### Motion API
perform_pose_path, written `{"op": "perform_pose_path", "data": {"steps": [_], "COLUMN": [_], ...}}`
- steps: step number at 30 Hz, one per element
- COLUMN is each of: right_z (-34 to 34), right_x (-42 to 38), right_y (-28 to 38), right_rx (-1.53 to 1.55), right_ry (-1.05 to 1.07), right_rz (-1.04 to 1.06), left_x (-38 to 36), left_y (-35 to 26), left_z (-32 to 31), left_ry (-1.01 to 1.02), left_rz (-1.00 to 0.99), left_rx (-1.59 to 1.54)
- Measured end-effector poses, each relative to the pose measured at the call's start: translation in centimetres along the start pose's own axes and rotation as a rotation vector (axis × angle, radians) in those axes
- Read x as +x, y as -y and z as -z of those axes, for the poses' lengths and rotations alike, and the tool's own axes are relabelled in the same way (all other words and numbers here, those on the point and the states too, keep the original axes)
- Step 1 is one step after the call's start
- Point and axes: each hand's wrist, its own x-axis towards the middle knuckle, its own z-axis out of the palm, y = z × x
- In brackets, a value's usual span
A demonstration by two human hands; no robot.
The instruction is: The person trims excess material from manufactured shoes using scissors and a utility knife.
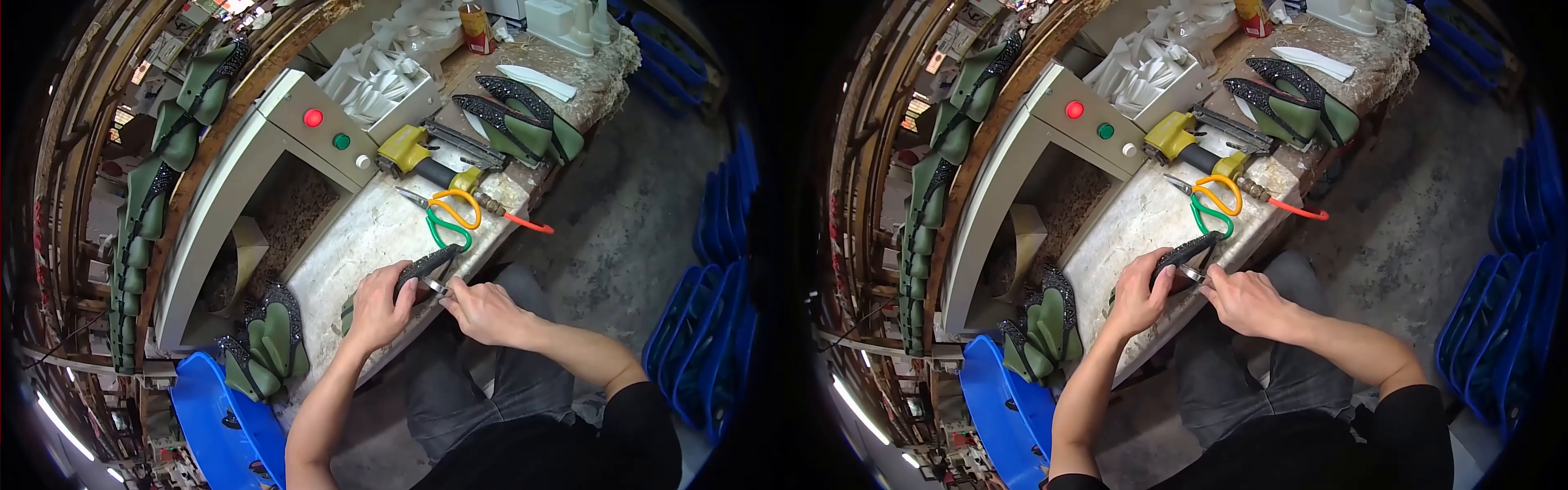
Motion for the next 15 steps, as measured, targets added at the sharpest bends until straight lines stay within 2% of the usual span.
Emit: {"op": "perform_pose_path", "data": {"steps": [2,6,8,9,11,13,15], "right_z": [0.1,-0.5,-0.8,-1.1,-1.4,-2.5,-3.4], "right_x": [0.1,-0.5,-0.8,-1.1,-1.0,-0.4,0.3], "right_y": [0.4,0.5,-0.2,-0.3,-0.4,-1.7,-2.3], "right_rx": [-0.011,0.022,0.202,0.208,0.107,0.061,0.045], "right_ry": [-0.009,0.018,-0.03,-0.011,-0.077,-0.071,-0.152], "right_rz": [-0.021,-0.056,-0.081,-0.064,-0.066,-0.121,0.002], "left_x": [0.2,0.3,0.5,0.6,1.0,1.3,1.4], "left_y": [-0.4,-1.1,-0.9,-0.9,-1.0,-0.7,-0.7], "left_z": [0.4,0.5,-0.5,-0.7,-0.3,-1.5,-1.5], "left_ry": [-0.007,0.033,-0.099,-0.111,0.039,-0.116,-0.198], "left_rz": [-0.002,0.117,0.003,0.025,0.027,-0.037,-0.038], "left_rx": [0.001,-0.044,-0.002,0.005,-0.095,0.05,0.055]}}
